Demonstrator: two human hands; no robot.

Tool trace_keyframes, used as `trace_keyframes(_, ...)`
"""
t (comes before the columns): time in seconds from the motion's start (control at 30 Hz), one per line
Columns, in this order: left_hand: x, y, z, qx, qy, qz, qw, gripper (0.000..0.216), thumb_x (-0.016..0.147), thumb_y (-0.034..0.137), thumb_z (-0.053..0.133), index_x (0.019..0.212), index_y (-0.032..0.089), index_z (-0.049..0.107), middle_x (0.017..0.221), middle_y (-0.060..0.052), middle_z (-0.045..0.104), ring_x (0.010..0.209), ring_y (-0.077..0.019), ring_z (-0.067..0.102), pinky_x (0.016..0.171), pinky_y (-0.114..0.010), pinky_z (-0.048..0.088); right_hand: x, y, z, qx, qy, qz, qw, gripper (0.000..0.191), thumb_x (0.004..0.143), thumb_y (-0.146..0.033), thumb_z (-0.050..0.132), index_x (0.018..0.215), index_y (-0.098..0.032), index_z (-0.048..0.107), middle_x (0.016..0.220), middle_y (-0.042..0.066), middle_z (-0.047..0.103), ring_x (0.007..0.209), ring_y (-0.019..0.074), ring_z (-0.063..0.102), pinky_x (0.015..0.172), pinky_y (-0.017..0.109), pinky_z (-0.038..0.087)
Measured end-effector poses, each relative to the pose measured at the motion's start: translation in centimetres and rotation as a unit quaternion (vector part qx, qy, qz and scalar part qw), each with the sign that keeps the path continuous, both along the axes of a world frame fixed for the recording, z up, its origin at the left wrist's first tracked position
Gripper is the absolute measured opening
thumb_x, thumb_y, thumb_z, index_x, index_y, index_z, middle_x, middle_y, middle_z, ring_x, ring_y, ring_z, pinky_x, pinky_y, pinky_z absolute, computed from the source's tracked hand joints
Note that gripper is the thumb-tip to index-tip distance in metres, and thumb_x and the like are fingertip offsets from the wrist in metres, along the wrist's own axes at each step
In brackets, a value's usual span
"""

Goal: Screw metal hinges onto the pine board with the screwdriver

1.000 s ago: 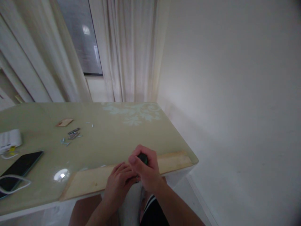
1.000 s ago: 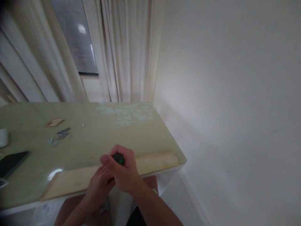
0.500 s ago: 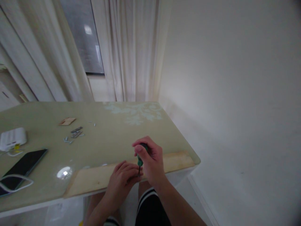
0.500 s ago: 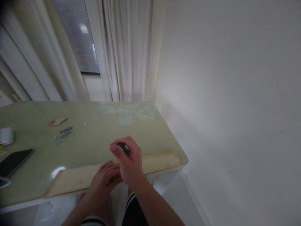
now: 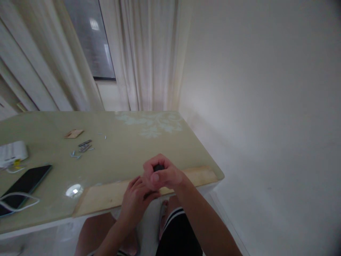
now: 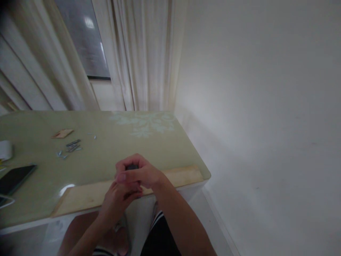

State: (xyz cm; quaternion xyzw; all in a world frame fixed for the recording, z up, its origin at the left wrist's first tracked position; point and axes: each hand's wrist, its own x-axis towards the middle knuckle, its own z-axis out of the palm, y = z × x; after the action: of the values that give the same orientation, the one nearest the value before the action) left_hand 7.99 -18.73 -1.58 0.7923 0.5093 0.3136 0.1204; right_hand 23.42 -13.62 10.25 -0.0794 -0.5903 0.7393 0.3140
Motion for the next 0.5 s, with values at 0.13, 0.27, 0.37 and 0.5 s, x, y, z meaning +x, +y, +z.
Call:
trace_keyframes(0.13,-0.2,0.1,0.5,-0.008,-0.003,-0.027,1.000,0.006,0.091,0.030,0.076,0.094,0.031,0.081,0.102,-0.001,0.082,0.102,-0.0243,0.071,0.107,-0.046,0.048,-0.8,-1.1,0.7,0.008,-0.030,-0.227,0.973,0.045,0.085,-0.058,0.078,0.073,-0.022,0.056,0.056,-0.007,0.051,0.047,0.0079,0.039,0.046,0.022,0.031)
trace_keyframes(0.27,-0.5,0.0,0.6,-0.023,-0.004,-0.070,0.997,0.013,0.095,0.024,0.070,0.098,0.032,0.080,0.114,0.000,0.080,0.110,-0.0226,0.071,0.116,-0.050,0.041,-1.5,-3.0,0.4,0.046,-0.073,-0.426,0.901,0.038,0.091,-0.054,0.075,0.084,-0.021,0.059,0.068,-0.006,0.051,0.061,0.0092,0.043,0.054,0.021,0.035)
trace_keyframes(0.37,-0.5,0.0,0.4,-0.026,0.002,-0.066,0.998,0.014,0.096,0.024,0.069,0.097,0.033,0.080,0.112,0.001,0.081,0.109,-0.0232,0.071,0.116,-0.053,0.041,-1.8,-3.5,-0.7,-0.021,0.007,-0.460,0.888,0.041,0.089,-0.055,0.077,0.080,-0.023,0.052,0.060,-0.009,0.041,0.054,0.0084,0.035,0.050,0.022,0.030)
trace_keyframes(0.5,-0.4,0.1,-0.5,0.011,-0.006,-0.025,1.000,0.015,0.095,0.024,0.068,0.093,0.031,0.081,0.105,0.000,0.082,0.105,-0.0250,0.072,0.110,-0.049,0.048,-0.9,-2.9,-1.0,-0.001,0.005,-0.293,0.956,0.052,0.083,-0.061,0.079,0.065,-0.021,0.051,0.053,-0.008,0.040,0.051,0.0081,0.032,0.047,0.024,0.025)
